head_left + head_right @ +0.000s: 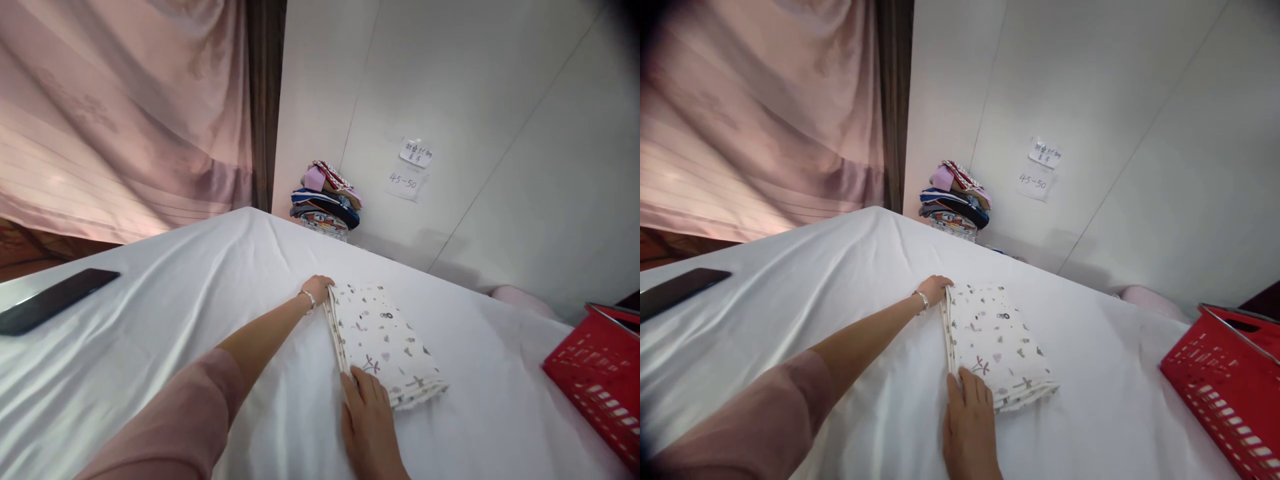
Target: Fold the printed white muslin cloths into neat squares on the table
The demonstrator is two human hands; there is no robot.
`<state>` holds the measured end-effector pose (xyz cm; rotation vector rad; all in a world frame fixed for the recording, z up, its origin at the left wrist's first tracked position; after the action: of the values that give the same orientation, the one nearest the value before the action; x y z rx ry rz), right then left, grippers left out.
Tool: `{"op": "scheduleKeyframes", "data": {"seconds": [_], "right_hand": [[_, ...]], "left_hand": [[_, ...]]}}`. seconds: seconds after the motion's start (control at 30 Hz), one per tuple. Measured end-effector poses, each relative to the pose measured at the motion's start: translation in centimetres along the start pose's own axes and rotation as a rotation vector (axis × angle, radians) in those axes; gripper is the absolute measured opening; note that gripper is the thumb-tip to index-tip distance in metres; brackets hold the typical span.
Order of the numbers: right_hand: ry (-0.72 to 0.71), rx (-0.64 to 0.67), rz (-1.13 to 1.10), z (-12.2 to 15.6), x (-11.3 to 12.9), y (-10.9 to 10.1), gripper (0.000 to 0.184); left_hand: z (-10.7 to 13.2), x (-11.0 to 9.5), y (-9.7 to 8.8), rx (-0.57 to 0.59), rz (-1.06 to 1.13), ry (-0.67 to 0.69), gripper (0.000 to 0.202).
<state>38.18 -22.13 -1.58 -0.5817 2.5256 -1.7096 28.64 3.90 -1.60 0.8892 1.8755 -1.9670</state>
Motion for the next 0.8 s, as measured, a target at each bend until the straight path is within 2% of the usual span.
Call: {"op": "scheduleKeyframes", "data": {"seconds": [0.23,0.4,0.5,0.63,0.73,0.8], "right_hand": [[-0.035,-0.011,0.033,0.3,0.8,0.4,0.053],[-0.04,-0.052,0.035,0.4,0.8,0.1,0.051],[-0.042,-0.08,0.054,0.4,0.9,-0.1,0.051],[-0.064,-0.114,0.077,0.4,1.3,-0.4,0.049],[-0.083,-0.119,0.089,0.4,1.4,-0.4,0.046],[-0.08,-0.12,0.095,0.4,1.4,-0.3,0.046]], "left_hand": [[-0.9,2.6,1.0,-0.041,0.107,-0.151,0.038],[-1.3,2.4,1.0,-0.002,0.096,-0.11,0.036],[-0.8,1.3,0.4,0.002,0.031,-0.025,0.035],[1.0,-1.3,-0.2,-0.012,-0.065,0.177,0.047],[2.5,-3.2,0.3,0.021,-0.181,0.385,0.045],[3.0,-3.5,0.7,0.025,-0.243,0.452,0.04]]}}
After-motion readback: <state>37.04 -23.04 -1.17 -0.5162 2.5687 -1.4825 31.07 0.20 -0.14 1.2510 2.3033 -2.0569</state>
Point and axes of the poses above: each hand's wrist, its own z-axis away from the middle knuckle, its own y-axis out of the palm, x = y × z, the point moved 9 cm from there along -z, towards the middle knuckle, and after that the axes turned 1 degree about -y, right-handed, at the moved point
